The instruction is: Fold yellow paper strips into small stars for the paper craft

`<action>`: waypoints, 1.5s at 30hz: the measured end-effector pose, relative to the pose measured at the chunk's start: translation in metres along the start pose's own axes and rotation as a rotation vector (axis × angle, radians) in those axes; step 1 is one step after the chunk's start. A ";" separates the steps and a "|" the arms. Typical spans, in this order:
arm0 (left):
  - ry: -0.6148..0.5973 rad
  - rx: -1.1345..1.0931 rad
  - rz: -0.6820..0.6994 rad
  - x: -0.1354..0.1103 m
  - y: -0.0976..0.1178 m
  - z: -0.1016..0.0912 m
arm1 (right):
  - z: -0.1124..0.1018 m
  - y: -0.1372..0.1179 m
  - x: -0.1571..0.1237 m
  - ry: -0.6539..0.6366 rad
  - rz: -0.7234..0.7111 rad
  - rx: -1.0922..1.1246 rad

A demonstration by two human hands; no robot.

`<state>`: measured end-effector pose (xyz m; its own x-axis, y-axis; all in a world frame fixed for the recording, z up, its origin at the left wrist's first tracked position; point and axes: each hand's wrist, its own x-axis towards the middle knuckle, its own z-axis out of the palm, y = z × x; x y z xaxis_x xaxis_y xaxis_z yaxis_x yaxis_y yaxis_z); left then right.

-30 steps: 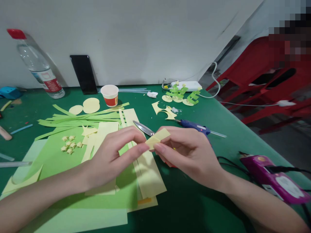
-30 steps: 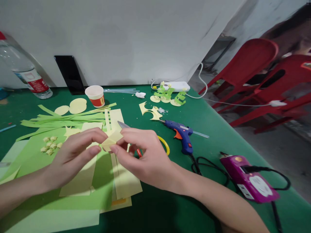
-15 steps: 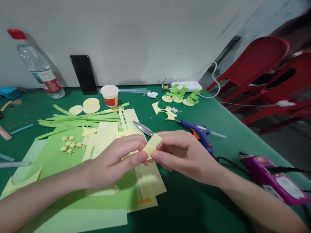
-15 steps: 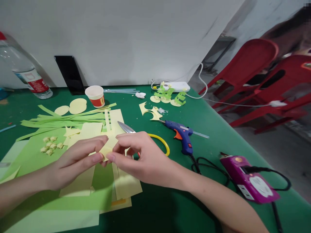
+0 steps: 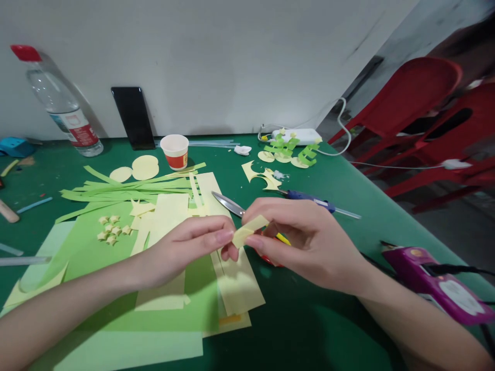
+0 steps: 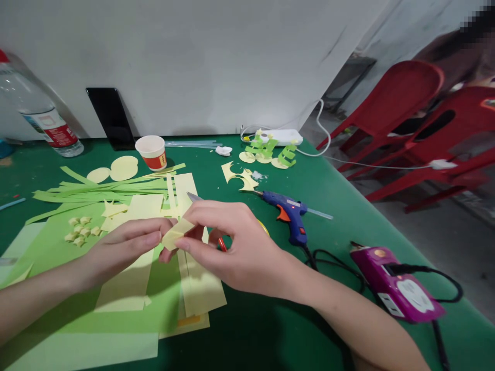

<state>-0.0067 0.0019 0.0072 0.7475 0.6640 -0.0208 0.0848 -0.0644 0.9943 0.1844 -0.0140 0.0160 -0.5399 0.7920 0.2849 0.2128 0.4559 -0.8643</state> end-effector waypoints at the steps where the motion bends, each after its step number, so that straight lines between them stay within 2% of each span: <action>1: -0.009 -0.006 -0.012 0.000 0.000 0.000 | 0.000 -0.001 0.000 -0.003 -0.014 -0.012; 4: -0.037 0.000 -0.028 0.001 0.000 -0.001 | -0.002 -0.002 0.001 -0.002 -0.044 -0.071; 6: 0.000 0.041 -0.013 0.000 0.001 -0.001 | -0.002 -0.002 0.001 0.021 -0.032 -0.108; 9: 0.115 0.278 0.093 -0.001 0.001 0.000 | 0.000 -0.001 0.000 0.093 0.055 -0.084; 13: 0.178 0.573 0.258 -0.002 -0.003 0.004 | 0.006 0.001 0.001 0.145 0.184 0.081; 18: 0.219 0.551 0.302 -0.003 -0.005 0.006 | 0.011 -0.001 0.004 0.114 0.255 0.205; 22: 0.212 0.497 0.261 -0.006 -0.001 0.005 | 0.008 -0.003 0.004 0.094 0.202 0.217; 26: 0.201 0.477 0.234 -0.006 0.001 0.004 | 0.008 -0.002 0.003 0.161 0.124 0.185; 32: 0.168 0.436 0.204 -0.004 0.003 0.003 | 0.013 0.000 0.002 0.242 -0.001 -0.033; 35: 0.166 0.390 0.175 -0.004 0.005 0.002 | 0.013 0.002 0.001 0.262 -0.144 -0.243; 38: 0.178 0.280 0.089 -0.005 0.005 0.003 | 0.011 0.005 -0.001 0.273 -0.313 -0.474; 43: 0.195 0.028 -0.018 -0.006 0.003 0.006 | 0.006 0.008 -0.005 0.231 -0.498 -0.902; 45: 0.180 -0.021 -0.029 -0.006 0.003 0.007 | 0.005 0.010 -0.007 0.185 -0.539 -0.991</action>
<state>-0.0064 -0.0076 0.0093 0.6149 0.7879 -0.0323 0.0898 -0.0293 0.9955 0.1865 -0.0169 0.0037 -0.6454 0.4061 0.6469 0.5825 0.8095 0.0730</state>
